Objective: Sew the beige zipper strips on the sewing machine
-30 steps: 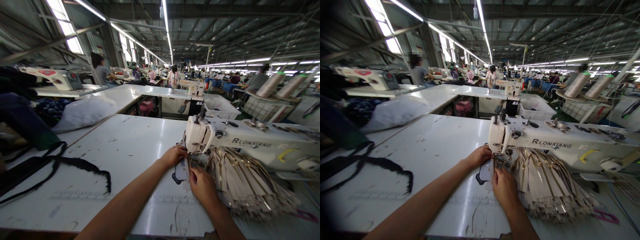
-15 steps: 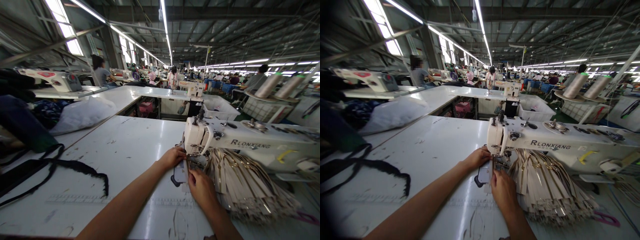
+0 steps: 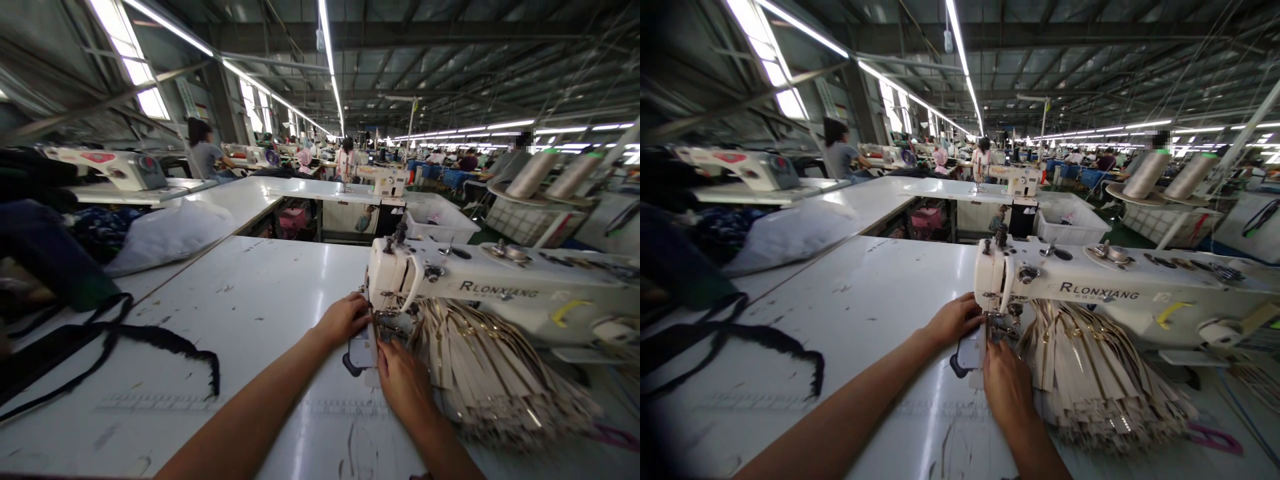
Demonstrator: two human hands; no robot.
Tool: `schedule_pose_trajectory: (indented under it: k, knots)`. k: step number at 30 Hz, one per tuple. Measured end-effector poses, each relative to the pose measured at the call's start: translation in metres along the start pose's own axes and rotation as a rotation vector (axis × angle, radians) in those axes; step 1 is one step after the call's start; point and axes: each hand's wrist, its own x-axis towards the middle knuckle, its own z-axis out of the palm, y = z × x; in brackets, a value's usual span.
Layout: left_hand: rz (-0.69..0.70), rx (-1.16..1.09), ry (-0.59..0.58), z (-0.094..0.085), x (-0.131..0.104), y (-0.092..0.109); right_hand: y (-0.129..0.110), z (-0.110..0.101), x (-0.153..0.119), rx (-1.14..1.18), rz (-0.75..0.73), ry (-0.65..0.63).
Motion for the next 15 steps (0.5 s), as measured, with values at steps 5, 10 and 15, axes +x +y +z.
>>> schedule_pose_trajectory:
  k: [5, 10, 15]
  knots:
    - [0.166, 0.144, -0.153, -0.017, -0.018, 0.024, -0.002, -0.007, -0.002, 0.028, 0.006, 0.007]
    - [0.357, 0.036, -0.172, -0.018, -0.024, 0.03, 0.004, -0.006, -0.008, 0.141, 0.01, 0.035]
    - [0.389, -0.054, -0.167, -0.01, -0.026, 0.025, 0.008, 0.004, -0.016, 0.168, -0.02, 0.125]
